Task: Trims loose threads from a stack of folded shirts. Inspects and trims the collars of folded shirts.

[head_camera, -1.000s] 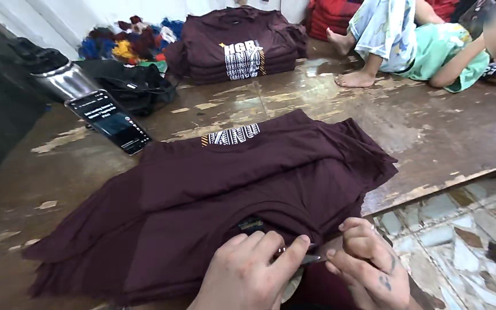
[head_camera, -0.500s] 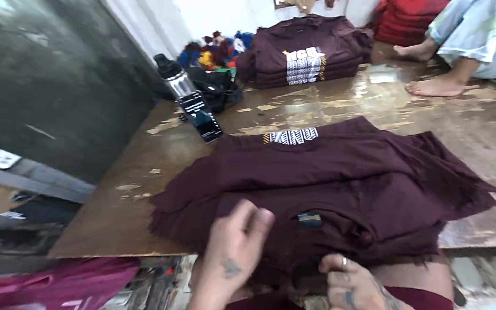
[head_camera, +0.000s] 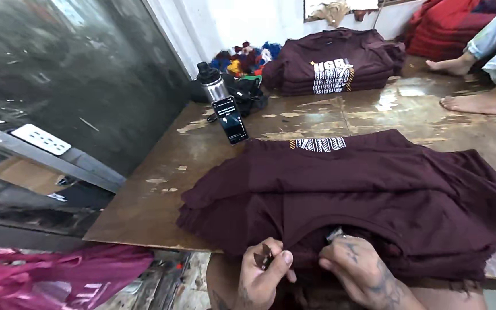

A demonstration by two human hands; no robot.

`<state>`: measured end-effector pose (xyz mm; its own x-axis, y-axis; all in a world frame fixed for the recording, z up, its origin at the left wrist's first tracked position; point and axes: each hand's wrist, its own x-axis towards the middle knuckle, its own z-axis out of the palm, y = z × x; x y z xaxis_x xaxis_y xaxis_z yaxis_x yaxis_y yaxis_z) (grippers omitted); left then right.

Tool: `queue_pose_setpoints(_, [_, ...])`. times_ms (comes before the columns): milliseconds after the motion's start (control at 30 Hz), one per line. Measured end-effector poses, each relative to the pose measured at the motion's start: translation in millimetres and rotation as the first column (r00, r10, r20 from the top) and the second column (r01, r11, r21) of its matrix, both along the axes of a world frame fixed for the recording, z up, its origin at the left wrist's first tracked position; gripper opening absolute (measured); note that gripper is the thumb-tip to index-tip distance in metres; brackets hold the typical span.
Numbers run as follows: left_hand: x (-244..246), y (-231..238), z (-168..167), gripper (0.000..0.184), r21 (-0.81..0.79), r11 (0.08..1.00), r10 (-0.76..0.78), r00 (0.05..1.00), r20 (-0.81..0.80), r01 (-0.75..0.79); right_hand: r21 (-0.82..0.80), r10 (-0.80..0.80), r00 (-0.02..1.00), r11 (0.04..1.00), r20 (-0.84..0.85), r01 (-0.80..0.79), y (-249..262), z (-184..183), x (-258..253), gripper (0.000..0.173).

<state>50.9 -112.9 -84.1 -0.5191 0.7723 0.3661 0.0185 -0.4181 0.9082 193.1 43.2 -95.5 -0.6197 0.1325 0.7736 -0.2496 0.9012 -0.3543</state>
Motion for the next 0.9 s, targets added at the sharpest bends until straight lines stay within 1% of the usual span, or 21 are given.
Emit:
queue_pose_setpoints(100, [-3.6,-0.3,0.8,0.01,0.006,0.998,-0.064,0.998,0.005,0.064,-0.006,0.009,0.998,1.0,0.059,-0.008,-1.1,4.8,-2.8,0.032])
queue_pose_setpoints(167, [-5.0,0.0,-0.9,0.012,-0.016,0.997,-0.08,0.996,-0.034,0.079,-0.003,-0.005,0.996,1.0,0.086,0.005,-2.9,9.5,-8.1,0.035])
queue_pose_setpoints(233, [-6.5,-0.3,-1.9,0.014,-0.036,0.995,-0.096,0.992,-0.085,0.093,0.017,-0.003,1.0,1.0,0.022,0.003,-3.0,8.2,-11.1,0.024])
queue_pose_setpoints(300, [-10.5,-0.6,2.5,0.014,-0.062,0.993,-0.107,0.986,-0.128,0.1,0.02,0.004,0.999,1.0,-0.037,-0.003,-1.7,5.3,-7.4,0.021])
queue_pose_setpoints(333, [-13.0,-0.9,7.2,0.016,-0.096,0.993,-0.086,0.979,-0.185,0.069,0.022,0.003,0.999,1.0,-0.045,-0.002,-1.7,3.9,-4.2,0.022])
queue_pose_setpoints(367, [-15.2,-1.3,13.7,0.019,-0.156,0.988,-0.032,0.953,-0.303,-0.016,0.021,0.004,0.999,1.0,-0.043,-0.003,-2.6,2.6,-1.0,0.024])
queue_pose_setpoints(400, [-17.0,-1.3,22.8,0.021,-0.217,0.965,0.022,0.872,-0.489,-0.145,0.013,0.008,0.999,1.0,-0.034,-0.008,-4.2,1.3,2.1,0.026])
queue_pose_setpoints(433, [-18.5,-1.0,34.7,0.018,-0.258,0.924,0.034,0.731,-0.681,-0.284,-0.004,0.021,1.0,1.0,-0.021,-0.021,-5.6,0.5,5.3,0.026])
queue_pose_setpoints(467, [-18.6,-1.0,47.6,0.022,-0.28,0.876,-0.007,0.572,-0.82,-0.392,-0.031,0.041,0.999,0.999,-0.005,-0.041,-6.5,1.3,8.4,0.025])
queue_pose_setpoints(500, [-18.1,-1.5,57.8,0.036,-0.282,0.851,-0.06,0.45,-0.891,-0.444,-0.068,0.063,0.998,0.996,0.012,-0.062,-7.2,4.4,10.6,0.023])
queue_pose_setpoints(533, [-18.3,-2.9,66.4,0.041,-0.263,0.849,-0.101,0.347,-0.932,-0.458,-0.117,0.085,0.996,0.99,0.025,-0.082,-7.7,10.2,11.5,0.023])
queue_pose_setpoints(567, [-19.1,-4.8,74.2,0.039,-0.232,0.868,-0.126,0.257,-0.958,-0.439,-0.177,0.105,0.994,0.979,0.013,-0.101,-8.4,18.8,10.2,0.023])
queue_pose_setpoints(600, [-19.7,-6.9,81.5,0.036,-0.205,0.891,-0.145,0.175,-0.974,-0.404,-0.203,0.109,0.994,0.974,0.008,-0.106,-8.8,22.6,9.2,0.023])
queue_pose_setpoints(667, [-19.7,-8.6,91.8,0.032,-0.167,0.923,-0.171,0.021,-0.985,-0.345,-0.188,0.093,0.995,0.978,-0.022,-0.095,-9.3,19.2,6.7,0.02])
queue_pose_setpoints(700, [-18.8,-8.4,94.4,0.031,-0.155,0.932,-0.177,-0.039,-0.983,-0.328,-0.205,0.092,0.994,0.973,-0.056,-0.102,-10.1,23.2,3.9,0.022])
queue_pose_setpoints(767, [-16.4,-9.3,93.5,0.03,-0.145,0.938,-0.186,-0.103,-0.977,-0.315,-0.227,0.1,0.993,0.967,-0.064,-0.112,-12.9,31.6,2.4,0.026])
queue_pose_setpoints(800, [-15.6,-10.5,91.7,0.031,-0.146,0.937,-0.189,-0.108,-0.976,-0.317,-0.222,0.116,0.991,0.967,-0.062,-0.127,-13.9,31.5,3.1,0.026])
queue_pose_setpoints(833, [-15.5,-11.9,89.8,0.031,-0.145,0.932,-0.188,-0.101,-0.977,-0.332,-0.205,0.137,0.988,0.967,-0.07,-0.149,-14.7,27.6,4.2,0.026])
queue_pose_setpoints(867, [-16.9,-12.9,87.8,0.032,-0.144,0.923,-0.182,-0.074,-0.981,-0.357,-0.187,0.173,0.981,0.965,-0.083,-0.186,-15.6,19.3,6.8,0.025])
queue_pose_setpoints(900, [-19.5,-13.3,86.4,0.031,-0.153,0.91,-0.169,-0.009,-0.986,-0.384,-0.152,0.216,0.974,0.963,-0.064,-0.223,-15.5,6.7,12.3,0.027])
